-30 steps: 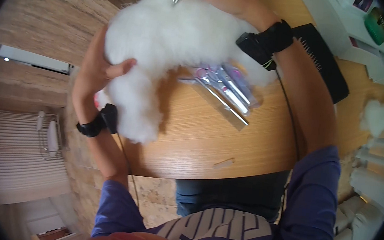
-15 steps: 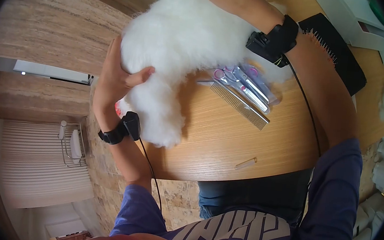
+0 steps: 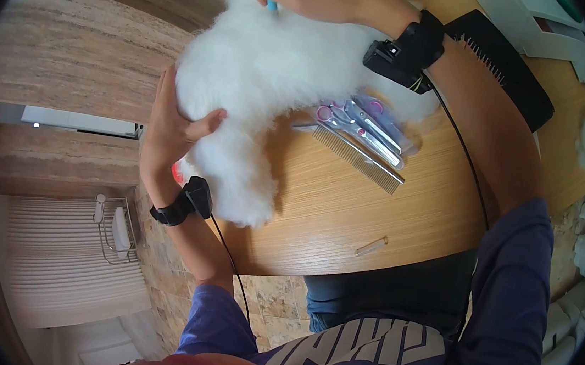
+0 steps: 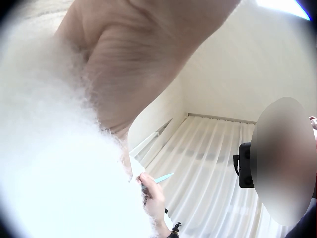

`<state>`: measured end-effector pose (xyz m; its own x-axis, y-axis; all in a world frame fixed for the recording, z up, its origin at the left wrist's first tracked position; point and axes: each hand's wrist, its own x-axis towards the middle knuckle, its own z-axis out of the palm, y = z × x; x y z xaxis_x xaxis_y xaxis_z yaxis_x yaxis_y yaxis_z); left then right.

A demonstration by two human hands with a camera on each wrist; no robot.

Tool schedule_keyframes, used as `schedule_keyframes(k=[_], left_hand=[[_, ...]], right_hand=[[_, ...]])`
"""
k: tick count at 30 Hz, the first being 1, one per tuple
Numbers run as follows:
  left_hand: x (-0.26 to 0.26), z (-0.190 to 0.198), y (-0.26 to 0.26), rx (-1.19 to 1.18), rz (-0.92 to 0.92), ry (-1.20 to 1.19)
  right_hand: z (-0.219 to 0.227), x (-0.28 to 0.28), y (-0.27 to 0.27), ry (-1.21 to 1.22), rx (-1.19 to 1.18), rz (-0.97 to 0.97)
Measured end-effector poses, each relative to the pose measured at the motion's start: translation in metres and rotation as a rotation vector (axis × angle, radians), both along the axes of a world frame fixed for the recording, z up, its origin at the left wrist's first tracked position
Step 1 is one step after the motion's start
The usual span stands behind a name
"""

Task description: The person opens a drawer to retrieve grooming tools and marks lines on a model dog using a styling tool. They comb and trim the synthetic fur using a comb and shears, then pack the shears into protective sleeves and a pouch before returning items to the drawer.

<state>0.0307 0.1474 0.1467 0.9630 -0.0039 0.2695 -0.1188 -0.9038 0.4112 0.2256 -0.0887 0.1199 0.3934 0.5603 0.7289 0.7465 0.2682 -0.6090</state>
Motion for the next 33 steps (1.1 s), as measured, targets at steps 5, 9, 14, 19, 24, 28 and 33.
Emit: schedule_keyframes(k=[5,9,14,19,24,28,33], left_hand=[[-0.001,-0.002,0.000,-0.020,0.006,-0.010],[0.001,-0.004,0.001,-0.009,-0.029,-0.033],[-0.001,-0.004,0.002,0.033,-0.008,-0.031],[0.000,-0.006,0.002,-0.016,0.009,-0.021],[0.001,-0.005,0.002,-0.054,-0.007,-0.025],[0.001,-0.006,0.004,-0.063,-0.008,-0.016],[-0.001,-0.003,0.002,-0.026,0.014,0.000]], right_hand=[[0.006,0.001,-0.007,0.015,-0.111,0.073],[0.004,0.008,-0.009,0.190,-0.145,0.269],[0.003,0.013,-0.015,0.315,-0.154,0.384],[0.005,0.022,-0.024,0.483,-0.391,0.652],[0.011,-0.002,-0.012,0.271,-0.261,0.264],[0.015,0.003,-0.015,-0.017,-0.301,0.143],[0.033,0.020,-0.046,-0.180,-0.307,-0.229]])
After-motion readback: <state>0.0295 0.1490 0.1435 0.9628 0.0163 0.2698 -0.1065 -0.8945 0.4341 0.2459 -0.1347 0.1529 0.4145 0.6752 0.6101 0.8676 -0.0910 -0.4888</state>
